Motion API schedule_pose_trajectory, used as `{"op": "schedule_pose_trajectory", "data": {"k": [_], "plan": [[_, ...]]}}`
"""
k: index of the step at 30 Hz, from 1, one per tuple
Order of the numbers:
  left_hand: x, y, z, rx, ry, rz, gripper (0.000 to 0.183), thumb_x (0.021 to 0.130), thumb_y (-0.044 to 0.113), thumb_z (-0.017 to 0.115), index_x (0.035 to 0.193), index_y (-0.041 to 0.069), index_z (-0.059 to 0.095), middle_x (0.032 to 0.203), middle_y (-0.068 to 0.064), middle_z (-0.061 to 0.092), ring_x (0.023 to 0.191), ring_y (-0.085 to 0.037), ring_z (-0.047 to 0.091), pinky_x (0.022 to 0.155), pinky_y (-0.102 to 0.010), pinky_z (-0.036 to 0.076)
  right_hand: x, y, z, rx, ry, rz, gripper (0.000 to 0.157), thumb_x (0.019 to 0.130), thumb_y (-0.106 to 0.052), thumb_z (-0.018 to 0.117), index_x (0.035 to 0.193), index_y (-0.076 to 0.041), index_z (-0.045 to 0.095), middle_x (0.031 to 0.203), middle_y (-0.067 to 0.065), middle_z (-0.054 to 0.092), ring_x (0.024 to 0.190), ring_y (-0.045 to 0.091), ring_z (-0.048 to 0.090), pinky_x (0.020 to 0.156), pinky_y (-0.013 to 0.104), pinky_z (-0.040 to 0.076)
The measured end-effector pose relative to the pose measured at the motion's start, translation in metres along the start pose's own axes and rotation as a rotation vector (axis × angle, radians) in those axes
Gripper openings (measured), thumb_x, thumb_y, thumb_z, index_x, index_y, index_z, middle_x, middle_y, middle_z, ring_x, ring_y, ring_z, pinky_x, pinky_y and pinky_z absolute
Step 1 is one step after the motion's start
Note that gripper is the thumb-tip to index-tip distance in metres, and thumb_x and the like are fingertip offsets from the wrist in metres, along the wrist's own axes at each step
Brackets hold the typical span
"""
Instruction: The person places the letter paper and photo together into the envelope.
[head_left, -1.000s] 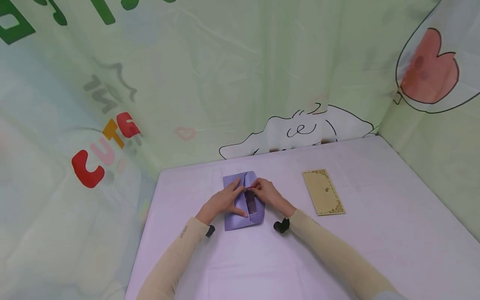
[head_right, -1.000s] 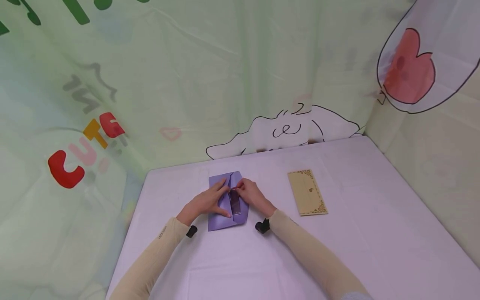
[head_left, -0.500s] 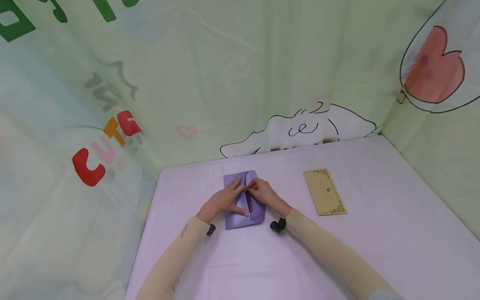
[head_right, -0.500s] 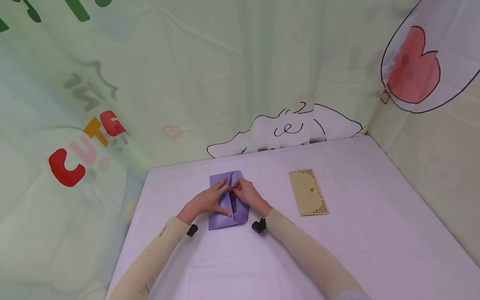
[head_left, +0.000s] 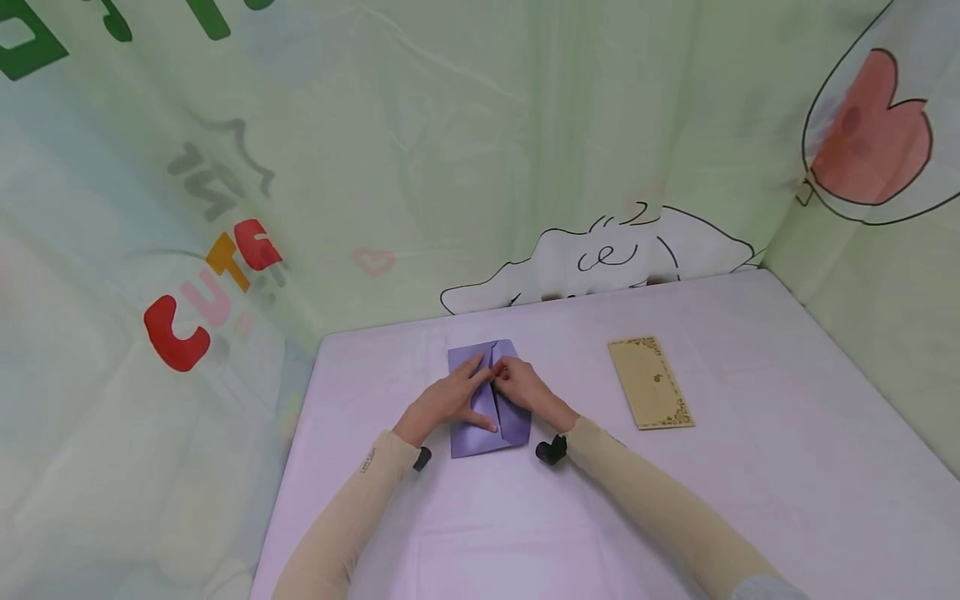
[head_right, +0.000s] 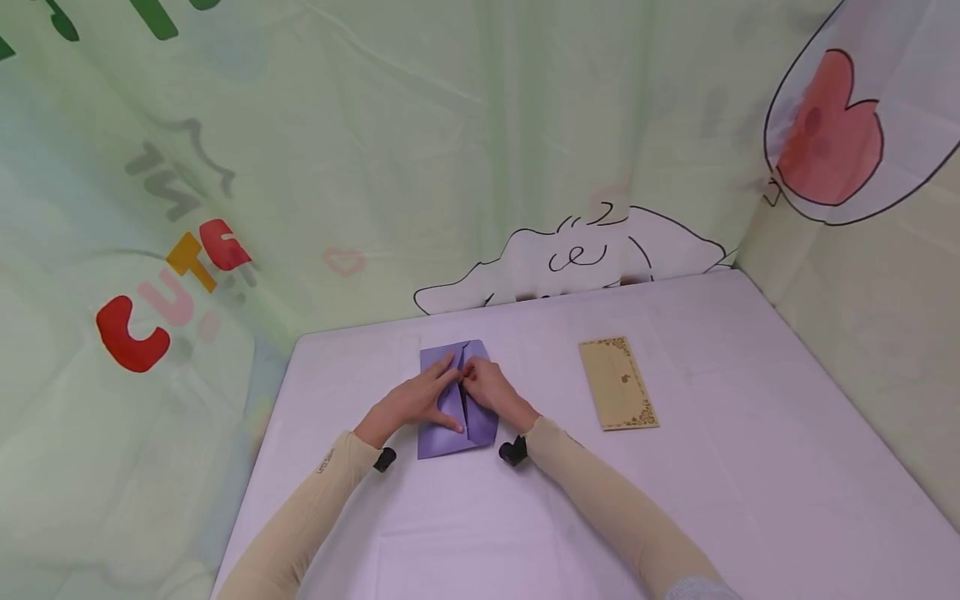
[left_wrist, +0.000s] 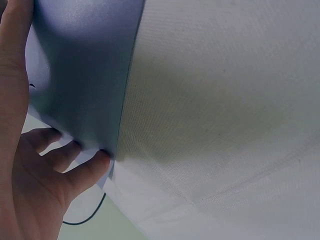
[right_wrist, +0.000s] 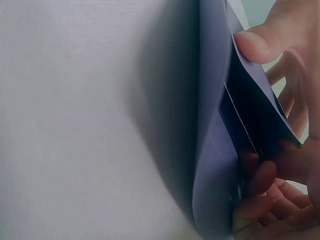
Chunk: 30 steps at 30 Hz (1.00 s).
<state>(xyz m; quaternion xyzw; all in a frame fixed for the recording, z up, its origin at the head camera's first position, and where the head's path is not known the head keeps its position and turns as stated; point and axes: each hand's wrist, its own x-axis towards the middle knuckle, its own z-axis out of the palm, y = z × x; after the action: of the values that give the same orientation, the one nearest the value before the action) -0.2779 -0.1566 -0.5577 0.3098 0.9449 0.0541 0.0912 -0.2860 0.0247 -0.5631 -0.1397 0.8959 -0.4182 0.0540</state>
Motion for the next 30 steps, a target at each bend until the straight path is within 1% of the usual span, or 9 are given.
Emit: {"op": "schedule_pose_trajectory", "data": {"k": [5, 8, 14, 17, 21, 26, 30], "plan": [[0.001, 0.0, 0.001, -0.008, 0.006, 0.012, 0.107, 0.055, 0.086, 0.051, 0.141, 0.028, 0.028, 0.154, -0.013, 0.012, 0.138, -0.031, 0.024, 0.095, -0.045, 0.044, -0.001, 0.001, -0.003, -0.01, -0.003, 0.002, 0.015, 0.082, -0.011, 0.06, 0.095, -0.006, 0.063, 0.081, 0.006, 0.067, 0.073, 0.015, 0.06, 0.064, 0.027, 0.047], [0.001, 0.0, 0.0, -0.006, 0.014, 0.017, 0.105, 0.055, 0.086, 0.051, 0.138, 0.026, 0.032, 0.154, -0.014, 0.013, 0.138, -0.032, 0.024, 0.095, -0.045, 0.044, -0.002, 0.002, -0.006, -0.022, -0.007, -0.006, 0.019, 0.083, -0.015, 0.06, 0.099, -0.004, 0.063, 0.083, 0.007, 0.068, 0.075, 0.016, 0.062, 0.067, 0.028, 0.048], [0.001, -0.001, 0.0, 0.007, 0.015, 0.014, 0.1, 0.053, 0.087, 0.05, 0.131, 0.026, 0.037, 0.154, -0.013, 0.013, 0.138, -0.032, 0.025, 0.095, -0.043, 0.044, -0.013, 0.006, -0.021, -0.037, -0.036, -0.01, 0.026, 0.085, -0.018, 0.062, 0.105, 0.0, 0.061, 0.086, 0.009, 0.067, 0.078, 0.017, 0.061, 0.068, 0.029, 0.049], [0.001, 0.0, 0.0, -0.004, 0.003, 0.003, 0.1, 0.053, 0.087, 0.051, 0.131, 0.027, 0.037, 0.154, -0.013, 0.012, 0.138, -0.031, 0.023, 0.097, -0.043, 0.043, -0.024, 0.013, -0.032, -0.031, -0.044, -0.019, 0.028, 0.087, -0.019, 0.061, 0.107, 0.001, 0.059, 0.087, 0.01, 0.066, 0.078, 0.017, 0.06, 0.068, 0.03, 0.049], [0.0, 0.002, -0.003, -0.018, -0.001, -0.004, 0.099, 0.053, 0.085, 0.053, 0.132, 0.027, 0.038, 0.154, -0.013, 0.012, 0.138, -0.031, 0.024, 0.097, -0.043, 0.042, -0.04, 0.028, -0.049, -0.028, 0.0, -0.029, 0.029, 0.087, -0.019, 0.06, 0.108, 0.002, 0.058, 0.086, 0.011, 0.066, 0.077, 0.019, 0.06, 0.069, 0.033, 0.048], [-0.002, 0.005, -0.006, -0.036, 0.001, 0.0, 0.097, 0.054, 0.083, 0.056, 0.131, 0.027, 0.038, 0.154, -0.013, 0.013, 0.138, -0.033, 0.023, 0.097, -0.045, 0.042, -0.057, 0.048, -0.074, -0.056, 0.062, 0.01, 0.031, 0.088, -0.02, 0.06, 0.11, 0.001, 0.058, 0.087, 0.011, 0.064, 0.079, 0.02, 0.059, 0.071, 0.035, 0.048], [-0.002, 0.004, -0.006, -0.046, 0.007, 0.003, 0.095, 0.054, 0.082, 0.058, 0.13, 0.027, 0.038, 0.154, -0.014, 0.013, 0.138, -0.034, 0.023, 0.098, -0.046, 0.041, -0.07, 0.064, -0.096, -0.078, 0.097, 0.066, 0.033, 0.089, -0.023, 0.059, 0.112, 0.0, 0.057, 0.091, 0.011, 0.064, 0.081, 0.021, 0.058, 0.072, 0.034, 0.047]]}}
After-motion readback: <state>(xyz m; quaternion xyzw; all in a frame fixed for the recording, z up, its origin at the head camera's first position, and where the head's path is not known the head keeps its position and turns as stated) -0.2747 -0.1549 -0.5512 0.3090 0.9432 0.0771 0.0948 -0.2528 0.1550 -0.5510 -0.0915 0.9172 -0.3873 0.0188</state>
